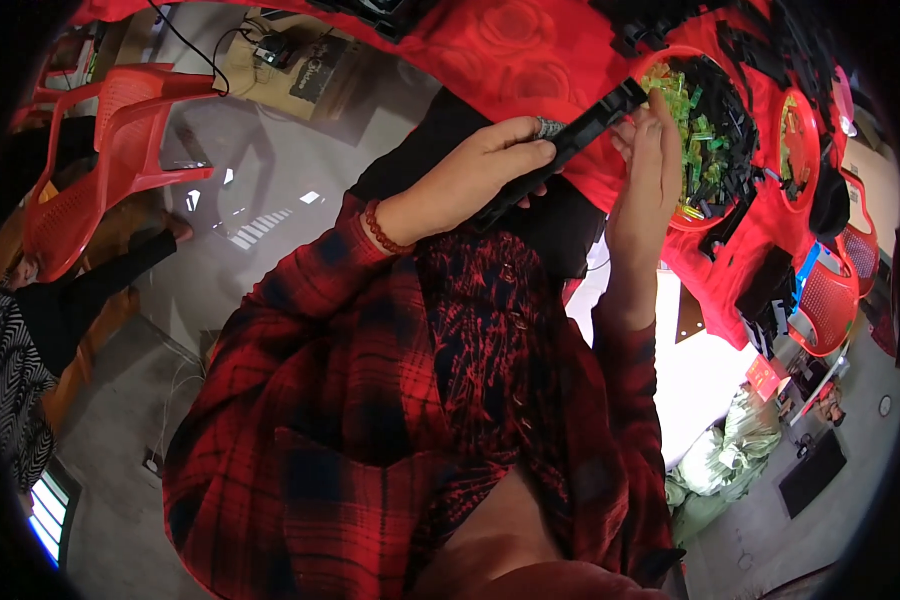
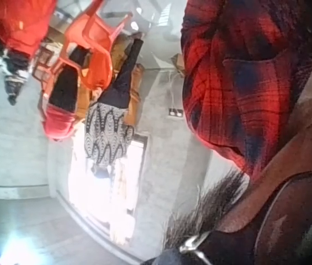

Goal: The person assembles level components by taking small vials from a dish and inserting them into black plastic housings by hand.

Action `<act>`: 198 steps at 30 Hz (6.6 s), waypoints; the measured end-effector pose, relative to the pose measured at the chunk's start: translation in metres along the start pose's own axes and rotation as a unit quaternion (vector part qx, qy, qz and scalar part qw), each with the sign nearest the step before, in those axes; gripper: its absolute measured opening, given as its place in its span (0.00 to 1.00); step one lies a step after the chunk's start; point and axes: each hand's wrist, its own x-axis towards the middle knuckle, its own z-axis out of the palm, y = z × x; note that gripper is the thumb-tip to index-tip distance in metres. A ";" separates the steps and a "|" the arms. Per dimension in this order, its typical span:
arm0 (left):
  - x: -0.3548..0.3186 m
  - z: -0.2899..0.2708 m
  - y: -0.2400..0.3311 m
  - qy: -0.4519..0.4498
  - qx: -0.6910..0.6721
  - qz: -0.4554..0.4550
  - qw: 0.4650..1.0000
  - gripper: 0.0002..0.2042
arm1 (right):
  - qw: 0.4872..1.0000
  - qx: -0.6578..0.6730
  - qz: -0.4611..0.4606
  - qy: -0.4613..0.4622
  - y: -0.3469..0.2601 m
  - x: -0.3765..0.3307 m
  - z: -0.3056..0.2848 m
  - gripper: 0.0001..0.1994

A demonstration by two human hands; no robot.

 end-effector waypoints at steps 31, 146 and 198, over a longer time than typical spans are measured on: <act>-0.012 0.009 -0.025 0.106 -0.029 0.008 0.994 0.06 | 0.987 0.063 -0.038 -0.146 0.013 -0.015 -0.001 0.21; 0.045 -0.021 0.017 -0.005 -0.148 0.038 0.988 0.13 | 0.981 -0.159 -0.066 -0.086 0.007 -0.069 0.018 0.23; 0.039 -0.051 -0.036 -0.067 -0.167 -0.067 0.981 0.17 | 0.977 -0.173 0.104 -0.072 0.035 0.009 0.017 0.06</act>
